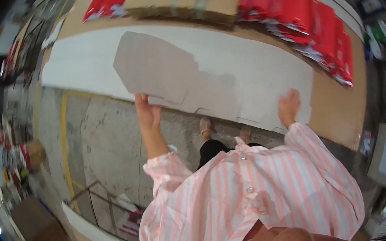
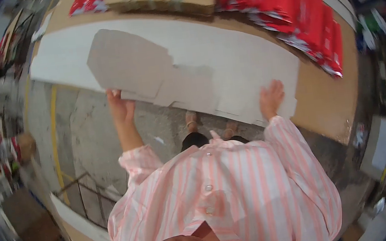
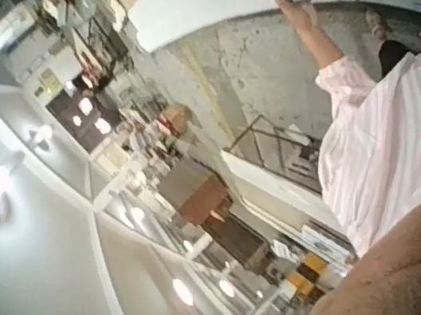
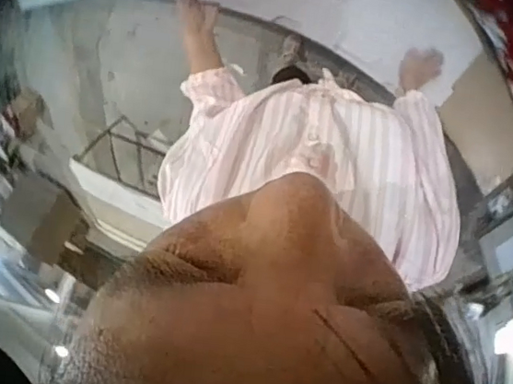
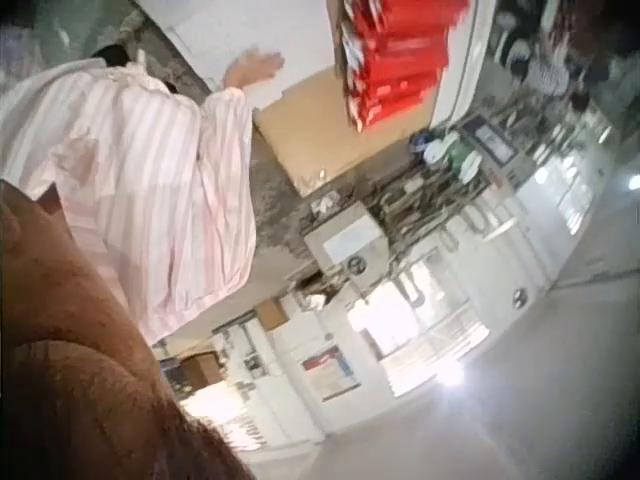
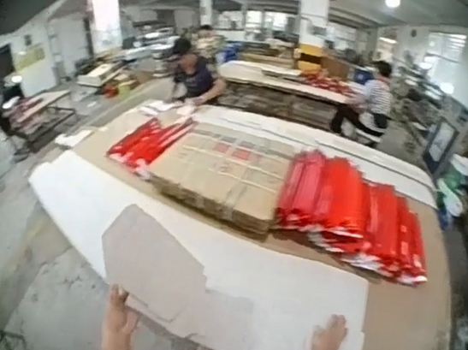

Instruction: The recorder is sorting and stacking flat-packed paper box templates in an industrial workspace.

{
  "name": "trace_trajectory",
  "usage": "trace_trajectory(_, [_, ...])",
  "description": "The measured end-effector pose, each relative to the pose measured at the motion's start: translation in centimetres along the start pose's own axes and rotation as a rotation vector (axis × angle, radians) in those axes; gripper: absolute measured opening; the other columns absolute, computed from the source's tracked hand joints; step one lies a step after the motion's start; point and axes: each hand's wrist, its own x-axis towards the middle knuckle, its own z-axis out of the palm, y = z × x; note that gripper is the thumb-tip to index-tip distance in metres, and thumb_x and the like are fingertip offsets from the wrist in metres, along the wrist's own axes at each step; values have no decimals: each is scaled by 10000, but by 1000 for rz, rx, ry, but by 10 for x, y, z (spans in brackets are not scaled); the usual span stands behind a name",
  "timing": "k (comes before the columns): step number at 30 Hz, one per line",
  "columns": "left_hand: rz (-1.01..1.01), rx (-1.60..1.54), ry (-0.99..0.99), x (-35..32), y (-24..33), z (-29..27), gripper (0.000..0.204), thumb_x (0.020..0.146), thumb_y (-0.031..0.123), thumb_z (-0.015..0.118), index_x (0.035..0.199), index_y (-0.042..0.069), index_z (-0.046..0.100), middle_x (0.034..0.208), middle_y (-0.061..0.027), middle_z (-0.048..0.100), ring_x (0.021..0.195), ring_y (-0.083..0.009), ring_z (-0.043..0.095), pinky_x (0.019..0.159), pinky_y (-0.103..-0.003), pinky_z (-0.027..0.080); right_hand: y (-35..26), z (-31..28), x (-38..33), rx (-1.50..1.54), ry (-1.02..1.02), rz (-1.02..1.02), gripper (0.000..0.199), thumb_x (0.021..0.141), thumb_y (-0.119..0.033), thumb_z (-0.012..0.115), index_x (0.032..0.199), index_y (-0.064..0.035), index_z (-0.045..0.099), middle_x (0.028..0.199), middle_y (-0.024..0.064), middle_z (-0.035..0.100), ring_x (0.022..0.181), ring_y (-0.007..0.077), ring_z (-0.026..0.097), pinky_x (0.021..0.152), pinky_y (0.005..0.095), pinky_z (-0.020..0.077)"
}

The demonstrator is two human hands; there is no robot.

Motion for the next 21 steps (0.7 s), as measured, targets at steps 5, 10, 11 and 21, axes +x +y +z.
trace_trajectory(5, [25, -279, -8, 50, -45, -97, 599, 840, 427, 537, 1293, 71, 373, 1294, -68, 440, 1194, -247, 395, 1015, -415, 300, -8, -10, -3, -29, -47, -15, 601, 888, -372, 423, 1351, -27, 258, 1413, 193, 220, 1319, 329, 168, 1040, 495, 167])
trace_trajectory(10, [52, -155, 50, 58, -78, -118, 546, 827, 291, 606, 1277, 71, 388, 1227, -61, 499, 1137, -242, 461, 967, -402, 367, -9, -11, -5, -28, -35, -19, 590, 889, -349, 421, 1346, -13, 259, 1410, 189, 221, 1318, 326, 160, 1041, 477, 163])
trace_trajectory(11, [52, -112, 98, 62, -79, -117, 549, 809, 227, 631, 1271, 54, 390, 1209, -71, 507, 1114, -241, 478, 952, -399, 385, -7, -10, -4, -36, -36, -18, 590, 889, -349, 421, 1346, -13, 259, 1410, 189, 221, 1318, 326, 160, 1041, 477, 163])
trace_trajectory(21, [40, 157, 274, 60, -65, -95, 469, 742, 17, 673, 1154, -78, 470, 1126, -139, 543, 1005, -243, 539, 885, -363, 437, -72, -31, 13, 140, -43, -269, 647, 817, -375, 504, 1344, -62, 294, 1397, 212, 244, 1298, 382, 192, 1032, 528, 147])
